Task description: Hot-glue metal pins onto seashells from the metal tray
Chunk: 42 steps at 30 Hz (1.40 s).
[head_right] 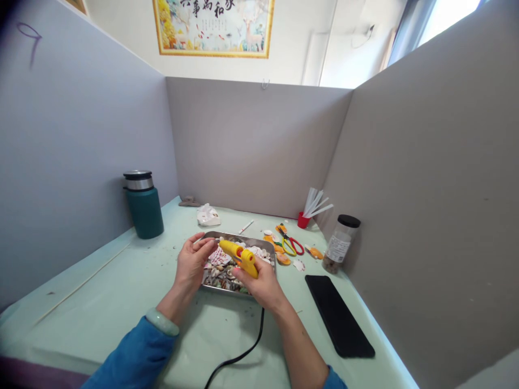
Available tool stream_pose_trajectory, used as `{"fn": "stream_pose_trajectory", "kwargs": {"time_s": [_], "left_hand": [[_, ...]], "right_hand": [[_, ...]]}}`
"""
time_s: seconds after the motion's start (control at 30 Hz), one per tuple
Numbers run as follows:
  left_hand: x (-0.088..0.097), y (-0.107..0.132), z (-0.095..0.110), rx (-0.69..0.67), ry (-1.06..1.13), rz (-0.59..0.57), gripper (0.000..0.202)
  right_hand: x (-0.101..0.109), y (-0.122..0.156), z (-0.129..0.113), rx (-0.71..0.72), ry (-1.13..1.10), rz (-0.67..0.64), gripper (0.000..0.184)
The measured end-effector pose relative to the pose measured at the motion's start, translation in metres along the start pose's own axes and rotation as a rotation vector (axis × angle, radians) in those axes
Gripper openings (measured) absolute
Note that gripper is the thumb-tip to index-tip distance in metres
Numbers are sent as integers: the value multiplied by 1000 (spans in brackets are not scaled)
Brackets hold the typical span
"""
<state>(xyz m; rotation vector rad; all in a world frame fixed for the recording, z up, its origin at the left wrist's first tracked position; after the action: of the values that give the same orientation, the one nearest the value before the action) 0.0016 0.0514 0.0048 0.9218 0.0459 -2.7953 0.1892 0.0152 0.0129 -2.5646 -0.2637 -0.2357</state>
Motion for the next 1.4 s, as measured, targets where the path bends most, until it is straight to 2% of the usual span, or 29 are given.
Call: {"fn": "stream_pose_trajectory", "kwargs": {"time_s": [1.4], "left_hand": [[0, -1, -1, -8, -13, -17, 48]], "right_hand": [[2, -1, -1, 23, 60, 0, 34]]}}
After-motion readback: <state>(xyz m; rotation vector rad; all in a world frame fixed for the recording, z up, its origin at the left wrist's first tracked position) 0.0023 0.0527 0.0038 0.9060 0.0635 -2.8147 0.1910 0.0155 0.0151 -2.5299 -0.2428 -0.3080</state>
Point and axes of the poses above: each hand's wrist, its own y-axis away from the middle knuckle, its own x-axis out of the back of the hand, z = x × y, the point moved 10 cm from there along -y, towards the middle knuckle, and after that the axes turned 15 degrees about x, right-handed, at the moved point
